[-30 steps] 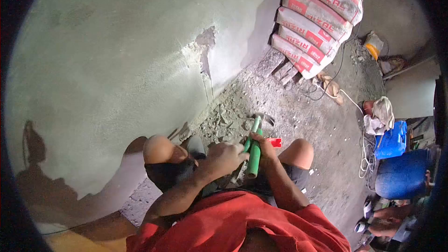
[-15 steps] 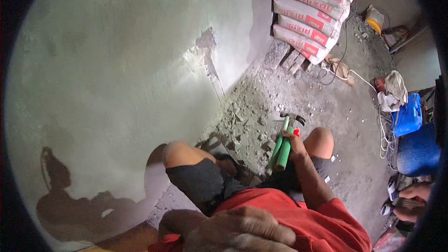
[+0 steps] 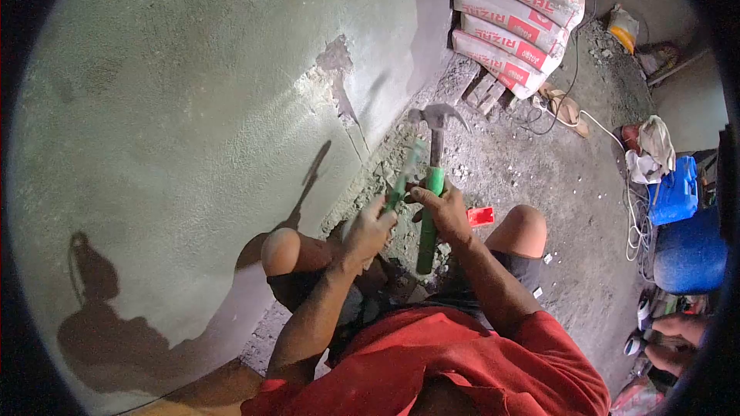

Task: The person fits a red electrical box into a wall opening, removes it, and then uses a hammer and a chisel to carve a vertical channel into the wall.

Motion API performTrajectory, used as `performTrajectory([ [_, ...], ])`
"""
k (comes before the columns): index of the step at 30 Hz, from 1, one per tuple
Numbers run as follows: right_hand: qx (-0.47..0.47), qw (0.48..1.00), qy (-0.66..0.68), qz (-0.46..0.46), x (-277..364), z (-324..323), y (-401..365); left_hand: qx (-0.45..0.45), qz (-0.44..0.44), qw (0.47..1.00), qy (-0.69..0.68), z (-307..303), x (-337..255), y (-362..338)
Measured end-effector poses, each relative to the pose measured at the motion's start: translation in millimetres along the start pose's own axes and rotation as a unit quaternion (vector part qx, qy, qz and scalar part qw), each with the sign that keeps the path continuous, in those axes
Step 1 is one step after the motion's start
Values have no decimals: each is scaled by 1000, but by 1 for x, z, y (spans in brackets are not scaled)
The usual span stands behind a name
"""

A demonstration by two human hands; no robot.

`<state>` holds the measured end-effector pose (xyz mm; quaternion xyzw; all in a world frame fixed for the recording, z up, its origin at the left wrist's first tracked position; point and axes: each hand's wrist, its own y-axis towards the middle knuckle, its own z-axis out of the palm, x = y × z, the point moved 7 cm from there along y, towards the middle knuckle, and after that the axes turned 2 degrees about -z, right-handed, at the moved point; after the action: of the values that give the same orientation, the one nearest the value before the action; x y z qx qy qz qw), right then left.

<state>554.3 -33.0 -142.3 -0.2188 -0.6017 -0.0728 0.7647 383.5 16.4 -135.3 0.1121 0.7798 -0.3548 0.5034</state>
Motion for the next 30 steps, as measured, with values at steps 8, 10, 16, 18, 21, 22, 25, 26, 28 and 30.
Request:
performTrajectory([
  [8,9,978,-193,-74,52,-17,3,-238,114,956,130,-79,-64,31],
  [10,24,983,-170,-70,60,-12,-1,-275,108,946,137,-86,-68,33],
  [16,30,983,-129,-126,82,-1,1,-335,146,922,128,-99,-41,41],
  [18,14,984,-99,-148,93,7,3,-353,114,919,132,-96,-32,48],
  [21,-5,977,-61,-202,86,24,21,-316,31,937,147,-95,-40,49],
  [22,-27,979,-64,-193,77,32,33,-298,75,942,139,-93,-48,48],
  [25,-27,968,-228,-105,49,60,83,-306,83,944,87,-93,-62,45],
  [26,0,956,-267,-119,49,65,103,-310,86,943,83,-97,-59,48],
  [28,24,943,-300,-142,59,75,113,-329,110,934,80,-102,-58,51],
  [30,20,971,-146,-186,97,87,84,-314,105,941,70,-105,-54,55],
])
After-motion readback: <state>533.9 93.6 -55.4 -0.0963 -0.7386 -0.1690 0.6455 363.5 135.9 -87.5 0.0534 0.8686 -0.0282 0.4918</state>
